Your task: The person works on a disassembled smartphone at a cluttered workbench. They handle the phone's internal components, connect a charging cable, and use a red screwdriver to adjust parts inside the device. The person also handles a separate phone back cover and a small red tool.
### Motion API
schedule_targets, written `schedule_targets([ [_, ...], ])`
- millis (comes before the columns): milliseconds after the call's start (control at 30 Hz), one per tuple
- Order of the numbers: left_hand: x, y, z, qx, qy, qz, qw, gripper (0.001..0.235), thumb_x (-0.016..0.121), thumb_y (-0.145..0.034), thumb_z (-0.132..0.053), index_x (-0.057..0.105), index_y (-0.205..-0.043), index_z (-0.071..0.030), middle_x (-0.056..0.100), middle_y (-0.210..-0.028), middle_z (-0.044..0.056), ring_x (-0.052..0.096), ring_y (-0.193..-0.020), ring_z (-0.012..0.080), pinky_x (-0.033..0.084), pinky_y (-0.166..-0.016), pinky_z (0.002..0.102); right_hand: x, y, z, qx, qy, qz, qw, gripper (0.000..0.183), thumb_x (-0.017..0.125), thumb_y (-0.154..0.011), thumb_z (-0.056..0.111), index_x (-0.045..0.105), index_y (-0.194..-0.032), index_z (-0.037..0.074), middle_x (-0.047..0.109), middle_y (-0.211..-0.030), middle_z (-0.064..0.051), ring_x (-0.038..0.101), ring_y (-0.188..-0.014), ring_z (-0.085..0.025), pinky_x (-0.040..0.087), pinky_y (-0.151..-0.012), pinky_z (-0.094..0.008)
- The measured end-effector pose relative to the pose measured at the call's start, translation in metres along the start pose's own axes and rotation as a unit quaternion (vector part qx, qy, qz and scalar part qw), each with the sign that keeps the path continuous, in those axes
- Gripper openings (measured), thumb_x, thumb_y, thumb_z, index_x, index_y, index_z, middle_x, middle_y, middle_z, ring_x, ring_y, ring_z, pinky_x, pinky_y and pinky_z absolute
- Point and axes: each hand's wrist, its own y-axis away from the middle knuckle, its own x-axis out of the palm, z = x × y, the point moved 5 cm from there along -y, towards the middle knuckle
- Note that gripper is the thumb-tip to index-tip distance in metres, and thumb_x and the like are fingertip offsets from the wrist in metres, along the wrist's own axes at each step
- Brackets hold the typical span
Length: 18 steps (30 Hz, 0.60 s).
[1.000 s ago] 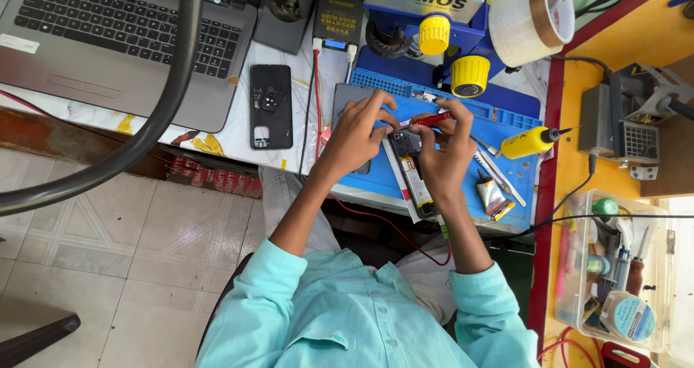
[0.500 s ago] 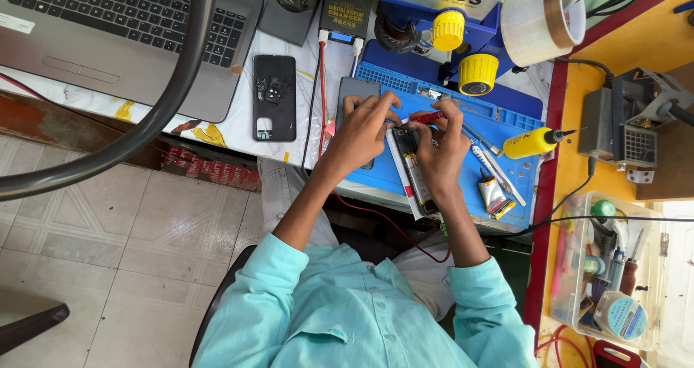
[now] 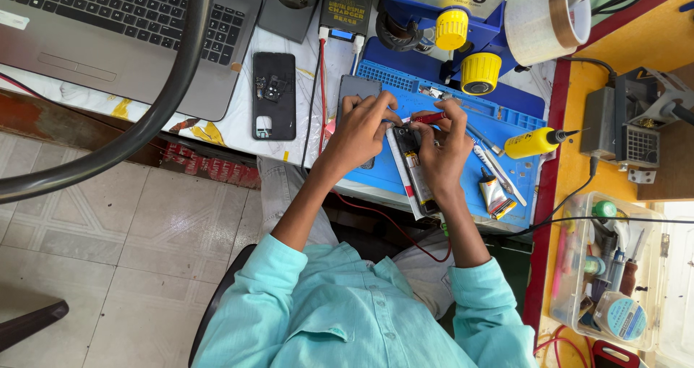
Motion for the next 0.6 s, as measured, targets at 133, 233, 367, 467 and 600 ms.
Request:
schedule_targets([
  [133,0.0002,-0.0003,0.0037,-0.006,0.017,0.004,1.000,0.037,0.067,-0.087,0.007,0.052,-0.117,-0.009,0.079,-0.103,0.000,0.066,-0.096,0.0232,0.033,-0.093,0.039,0.0002,-0.0003,-0.0004,-0.008,0.004,-0.004,1.000,0.049,0.056,-0.096,-0.022,0.040,-0.136,0.001,0.073,-0.109,-0.022,0.078,-0.103,-0.028,0.066,-0.089,-0.034],
  [233,0.0006,0.0004,0.0049,-0.014,0.013,0.008,1.000,0.037,0.067,-0.087,0.006,0.052,-0.117,-0.009,0.079,-0.104,0.001,0.065,-0.095,0.0247,0.034,-0.093,0.039,0.0007,-0.0006,-0.0001,-0.014,0.004,-0.001,1.000,0.049,0.055,-0.096,-0.023,0.040,-0.137,0.001,0.073,-0.109,-0.022,0.078,-0.104,-0.028,0.067,-0.091,-0.035],
  [367,0.0008,0.0005,0.0049,-0.020,0.012,0.008,1.000,0.035,0.067,-0.087,0.005,0.052,-0.116,-0.009,0.079,-0.103,0.001,0.064,-0.097,0.0256,0.034,-0.094,0.040,-0.0005,0.0002,0.0007,-0.012,0.005,-0.006,1.000,0.050,0.056,-0.096,-0.022,0.040,-0.137,0.001,0.073,-0.109,-0.021,0.077,-0.104,-0.027,0.066,-0.089,-0.034],
  [467,0.0017,0.0008,0.0063,-0.032,0.010,0.014,0.999,0.035,0.067,-0.087,0.005,0.053,-0.116,-0.009,0.080,-0.103,0.000,0.064,-0.096,0.0249,0.034,-0.094,0.039,-0.0008,0.0009,0.0011,-0.009,0.013,-0.010,1.000,0.050,0.058,-0.096,-0.021,0.040,-0.137,0.002,0.074,-0.108,-0.020,0.078,-0.102,-0.026,0.065,-0.086,-0.033],
  [600,0.0017,0.0008,0.0064,-0.019,0.007,0.009,1.000,0.032,0.066,-0.088,0.005,0.053,-0.115,-0.008,0.080,-0.103,-0.002,0.065,-0.098,0.0222,0.034,-0.094,0.039,-0.0011,0.0008,0.0012,-0.014,0.022,-0.015,1.000,0.050,0.061,-0.096,-0.020,0.041,-0.136,0.002,0.075,-0.107,-0.020,0.078,-0.101,-0.025,0.065,-0.085,-0.032],
])
